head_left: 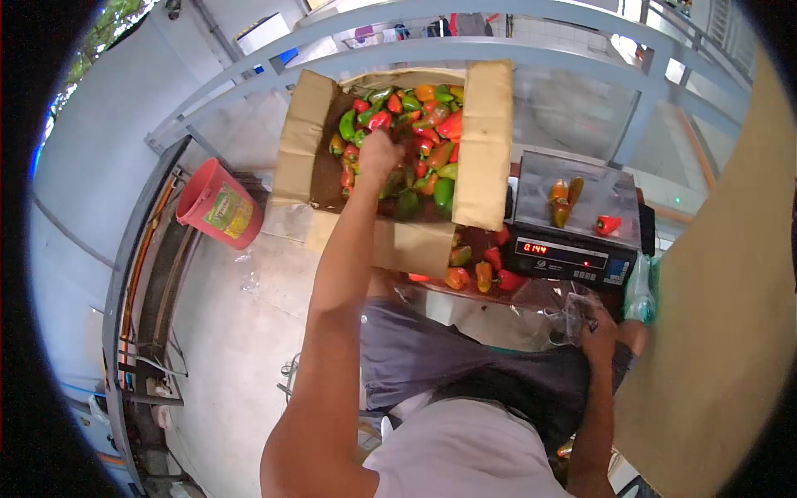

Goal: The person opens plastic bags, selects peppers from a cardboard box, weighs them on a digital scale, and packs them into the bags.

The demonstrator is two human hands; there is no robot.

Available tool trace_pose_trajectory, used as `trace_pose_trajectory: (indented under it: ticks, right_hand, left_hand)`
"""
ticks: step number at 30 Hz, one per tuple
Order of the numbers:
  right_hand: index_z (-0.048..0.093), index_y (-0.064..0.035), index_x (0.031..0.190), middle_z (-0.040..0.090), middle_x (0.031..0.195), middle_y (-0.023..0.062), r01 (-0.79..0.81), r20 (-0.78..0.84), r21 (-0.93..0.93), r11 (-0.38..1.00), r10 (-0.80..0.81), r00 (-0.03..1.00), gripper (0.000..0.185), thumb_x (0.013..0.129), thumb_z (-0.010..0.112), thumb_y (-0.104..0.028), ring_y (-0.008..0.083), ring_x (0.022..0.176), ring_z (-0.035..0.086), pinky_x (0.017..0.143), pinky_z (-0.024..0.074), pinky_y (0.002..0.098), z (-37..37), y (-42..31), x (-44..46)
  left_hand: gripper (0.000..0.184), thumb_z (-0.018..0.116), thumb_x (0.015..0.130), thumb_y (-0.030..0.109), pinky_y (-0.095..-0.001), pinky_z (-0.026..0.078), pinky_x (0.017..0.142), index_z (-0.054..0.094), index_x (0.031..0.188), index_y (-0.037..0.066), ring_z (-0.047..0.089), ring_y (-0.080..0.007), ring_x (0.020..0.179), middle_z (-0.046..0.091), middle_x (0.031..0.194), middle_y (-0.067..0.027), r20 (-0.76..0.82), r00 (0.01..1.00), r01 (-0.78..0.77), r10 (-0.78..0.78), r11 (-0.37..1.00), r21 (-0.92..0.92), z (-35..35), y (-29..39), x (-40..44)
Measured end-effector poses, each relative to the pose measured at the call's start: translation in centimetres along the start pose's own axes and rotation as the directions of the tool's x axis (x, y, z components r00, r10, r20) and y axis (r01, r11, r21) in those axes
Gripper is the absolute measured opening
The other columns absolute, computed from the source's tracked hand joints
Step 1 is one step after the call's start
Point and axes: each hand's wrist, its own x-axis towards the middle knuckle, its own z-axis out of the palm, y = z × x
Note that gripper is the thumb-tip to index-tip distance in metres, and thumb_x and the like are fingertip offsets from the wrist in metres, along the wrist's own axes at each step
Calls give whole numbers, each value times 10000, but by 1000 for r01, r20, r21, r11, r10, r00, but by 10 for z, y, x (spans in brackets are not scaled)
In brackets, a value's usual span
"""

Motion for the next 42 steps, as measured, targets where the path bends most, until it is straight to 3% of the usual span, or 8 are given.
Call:
trace_pose_trajectory:
  ticks: [4, 6, 9, 12, 13, 20, 26, 42]
  right_hand:
    - [677, 11, 1187, 681, 1169, 198, -49, -31, -144, 988, 45, 998, 435, 753, 686, 44, 359, 1052, 673, 916, 523, 391, 7, 12, -8]
    - [682, -5, 1169, 671, 1187, 206, -93, 4, -47, 995, 94, 996, 417, 752, 686, -7, 381, 1096, 645, 960, 503, 428, 5, 16, -8]
    - [695, -23, 1166, 671, 1196, 205, -110, 69, 1, 994, 110, 992, 411, 756, 666, -13, 381, 1124, 636, 986, 495, 436, -2, 1, -2]
    - [699, -39, 1184, 670, 1213, 204, -126, 87, 182, 975, 111, 990, 430, 758, 656, 3, 372, 1129, 641, 1005, 493, 421, -11, -19, 9]
    - [699, -46, 1189, 670, 1216, 205, -139, 74, 174, 975, 128, 989, 438, 758, 651, 9, 368, 1131, 643, 1011, 491, 415, -9, -13, 9]
    - [719, -56, 1179, 700, 1168, 201, -40, 5, 125, 991, 40, 999, 442, 745, 665, 13, 326, 1080, 682, 950, 522, 382, 6, 11, 10]
    - [729, -61, 1168, 704, 1154, 217, -94, 53, 182, 979, 85, 995, 432, 741, 694, -10, 324, 1064, 694, 935, 535, 376, 10, 11, 17]
    - [723, -80, 1194, 677, 1230, 211, -185, 96, 155, 970, 171, 981, 441, 761, 694, 2, 337, 1144, 659, 1018, 491, 369, 3, -4, 20]
  left_hand:
    - [363, 707, 824, 367, -484, 571, 798, 711, 999, 49, 708, -365, 925, 719, 996, -200, 28, 999, 30, -43, 935, 353, 29, 19, 14]
    - [381, 691, 851, 338, -482, 566, 771, 699, 1110, 59, 701, -372, 909, 714, 967, -182, -257, 957, -69, 134, 967, 245, 7, 39, 9]
    - [384, 697, 861, -18, -324, 569, 775, 628, 1238, 2, 698, -166, 867, 732, 978, -108, -511, 748, -573, 424, 800, -175, -45, 133, -37]
    - [383, 740, 824, -8, -286, 571, 706, 605, 1181, 28, 698, -142, 817, 734, 968, -89, -136, 893, -423, 429, 695, -581, -25, 243, -103]
    - [354, 805, 799, 253, -376, 568, 710, 664, 1047, 45, 733, -258, 799, 732, 869, -162, -26, 825, -390, 564, 537, -748, 18, 256, -100]
    - [304, 696, 792, 306, -482, 559, 824, 743, 873, 16, 700, -410, 895, 716, 926, -240, 361, 751, -540, 553, 829, -146, 191, 326, -95]
    - [289, 690, 816, 246, -461, 554, 886, 742, 953, -3, 688, -387, 1010, 710, 1035, -245, 522, 681, -568, 513, 821, -66, 202, 326, -80]
    - [325, 743, 703, 288, -462, 568, 842, 762, 892, 23, 701, -406, 905, 719, 937, -221, 356, 680, -641, 641, 755, -138, 194, 339, -50]
